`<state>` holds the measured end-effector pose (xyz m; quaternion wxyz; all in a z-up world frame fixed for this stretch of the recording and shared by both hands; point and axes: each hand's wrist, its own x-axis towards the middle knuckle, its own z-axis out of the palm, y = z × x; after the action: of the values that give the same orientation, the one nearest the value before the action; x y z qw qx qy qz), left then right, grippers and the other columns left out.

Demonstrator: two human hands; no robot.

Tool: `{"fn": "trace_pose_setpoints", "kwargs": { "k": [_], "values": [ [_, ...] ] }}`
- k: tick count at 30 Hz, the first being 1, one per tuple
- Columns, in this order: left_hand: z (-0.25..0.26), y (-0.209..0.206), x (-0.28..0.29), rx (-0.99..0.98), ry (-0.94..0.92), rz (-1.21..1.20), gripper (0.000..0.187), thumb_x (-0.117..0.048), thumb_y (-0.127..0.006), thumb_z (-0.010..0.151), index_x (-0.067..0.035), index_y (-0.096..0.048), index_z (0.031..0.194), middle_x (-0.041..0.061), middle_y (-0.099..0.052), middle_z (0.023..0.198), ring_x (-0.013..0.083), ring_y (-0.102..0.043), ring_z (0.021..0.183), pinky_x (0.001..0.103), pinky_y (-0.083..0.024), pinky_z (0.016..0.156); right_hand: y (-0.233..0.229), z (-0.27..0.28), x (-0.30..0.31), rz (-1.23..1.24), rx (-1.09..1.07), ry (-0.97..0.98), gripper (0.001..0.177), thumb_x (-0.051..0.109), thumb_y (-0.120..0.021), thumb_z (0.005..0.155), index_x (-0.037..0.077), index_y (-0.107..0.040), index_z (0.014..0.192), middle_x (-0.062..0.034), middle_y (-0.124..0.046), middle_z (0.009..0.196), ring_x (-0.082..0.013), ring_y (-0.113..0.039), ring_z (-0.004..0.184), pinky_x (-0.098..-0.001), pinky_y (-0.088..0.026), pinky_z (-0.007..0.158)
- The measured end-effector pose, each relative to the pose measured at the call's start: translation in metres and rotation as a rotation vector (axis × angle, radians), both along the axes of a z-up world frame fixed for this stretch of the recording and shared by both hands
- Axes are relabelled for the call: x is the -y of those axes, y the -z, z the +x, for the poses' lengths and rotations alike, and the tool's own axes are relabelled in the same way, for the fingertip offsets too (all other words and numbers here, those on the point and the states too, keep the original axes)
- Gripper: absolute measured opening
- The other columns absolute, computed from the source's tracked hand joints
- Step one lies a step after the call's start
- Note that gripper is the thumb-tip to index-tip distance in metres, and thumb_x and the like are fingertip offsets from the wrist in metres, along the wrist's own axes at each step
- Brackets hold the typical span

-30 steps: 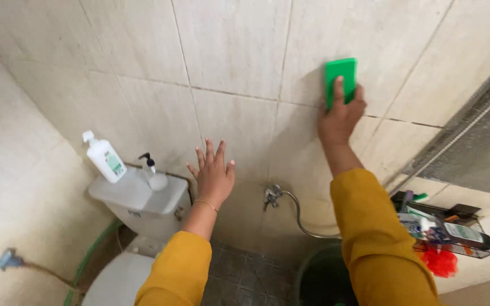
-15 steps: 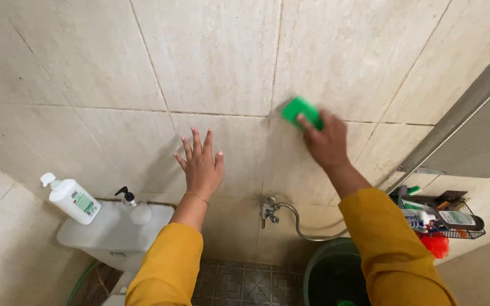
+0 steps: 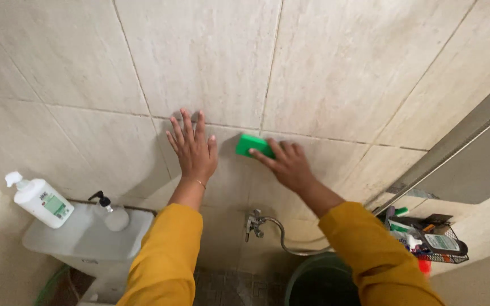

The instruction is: Cleaning bathroom wall tiles using a sponge and a handheld showerhead

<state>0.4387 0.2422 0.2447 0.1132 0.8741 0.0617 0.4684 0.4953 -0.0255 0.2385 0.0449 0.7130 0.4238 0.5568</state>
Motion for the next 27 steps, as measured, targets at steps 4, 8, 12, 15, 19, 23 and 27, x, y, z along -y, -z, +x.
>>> {"fn": "trace_pose_setpoints", "kwargs": {
  "k": [4, 8, 12, 15, 19, 23, 27],
  "values": [
    [0.016, 0.006, -0.009, 0.026, 0.032, -0.002, 0.073, -0.036, -0.054, 0.096, -0.018, -0.032, 0.163, 0.021, -0.017, 0.169, 0.0514, -0.009, 0.153, 0.068, -0.007, 0.117, -0.031, 0.013, 0.023, 0.144, -0.031, -0.045, 0.052, 0.032, -0.066, 0.099, 0.049, -0.052, 0.146, -0.0144, -0.058, 0.135, -0.035, -0.064, 0.105, -0.0483, -0.046, 0.083],
    [0.029, 0.015, -0.014, 0.096, 0.034, 0.028, 0.072, -0.038, -0.053, 0.097, -0.017, -0.034, 0.162, 0.022, -0.02, 0.168, 0.052, -0.012, 0.152, 0.068, -0.009, 0.116, -0.083, 0.024, 0.004, 0.324, 0.178, 0.091, 0.053, 0.033, -0.075, 0.09, 0.044, -0.065, 0.141, -0.0127, -0.06, 0.135, -0.033, -0.061, 0.101, -0.0437, -0.044, 0.08],
    [0.044, 0.029, -0.029, 0.156, 0.003, 0.101, 0.066, -0.044, -0.043, 0.101, -0.019, -0.035, 0.161, 0.02, -0.023, 0.167, 0.0494, -0.016, 0.152, 0.067, -0.013, 0.116, -0.087, 0.022, -0.049, 0.363, 0.139, 0.043, 0.053, 0.03, -0.074, 0.087, 0.045, -0.067, 0.137, -0.0139, -0.06, 0.131, -0.0335, -0.062, 0.099, -0.043, -0.046, 0.079],
    [0.049, 0.036, -0.042, 0.237, 0.029, 0.144, 0.064, -0.042, -0.043, 0.102, -0.018, -0.037, 0.161, 0.018, -0.026, 0.167, 0.0456, -0.016, 0.153, 0.066, -0.012, 0.117, -0.042, 0.012, -0.085, 0.225, -0.034, 0.004, 0.059, 0.028, -0.067, 0.096, 0.048, -0.053, 0.149, -0.0207, -0.058, 0.135, -0.0416, -0.066, 0.1, -0.05, -0.05, 0.076],
    [0.044, 0.037, -0.066, 0.277, 0.059, 0.192, 0.061, -0.029, -0.038, 0.099, -0.018, -0.041, 0.159, 0.017, -0.03, 0.166, 0.0446, -0.021, 0.152, 0.067, -0.014, 0.117, 0.013, 0.001, -0.092, 0.067, -0.03, 0.012, 0.053, 0.026, -0.054, 0.098, 0.047, -0.052, 0.146, -0.0122, -0.06, 0.137, -0.0335, -0.065, 0.108, -0.0452, -0.048, 0.083],
    [0.053, 0.042, -0.112, 0.301, 0.1, 0.268, 0.059, -0.042, -0.036, 0.103, -0.023, -0.042, 0.159, 0.017, -0.031, 0.165, 0.0456, -0.018, 0.153, 0.069, -0.012, 0.116, -0.006, 0.003, -0.083, 0.064, -0.07, 0.033, 0.052, 0.029, -0.062, 0.095, 0.047, -0.057, 0.143, -0.0128, -0.059, 0.141, -0.0354, -0.065, 0.112, -0.0493, -0.05, 0.088],
    [0.057, 0.029, -0.147, 0.369, 0.097, 0.327, 0.059, -0.048, -0.033, 0.104, -0.025, -0.046, 0.157, 0.017, -0.035, 0.164, 0.0452, -0.022, 0.151, 0.07, -0.013, 0.115, -0.066, 0.017, -0.096, 0.342, 0.156, 0.136, 0.057, 0.031, -0.081, 0.082, 0.046, -0.069, 0.136, -0.0138, -0.062, 0.137, -0.0358, -0.063, 0.101, -0.0466, -0.047, 0.082]
  ]
}}
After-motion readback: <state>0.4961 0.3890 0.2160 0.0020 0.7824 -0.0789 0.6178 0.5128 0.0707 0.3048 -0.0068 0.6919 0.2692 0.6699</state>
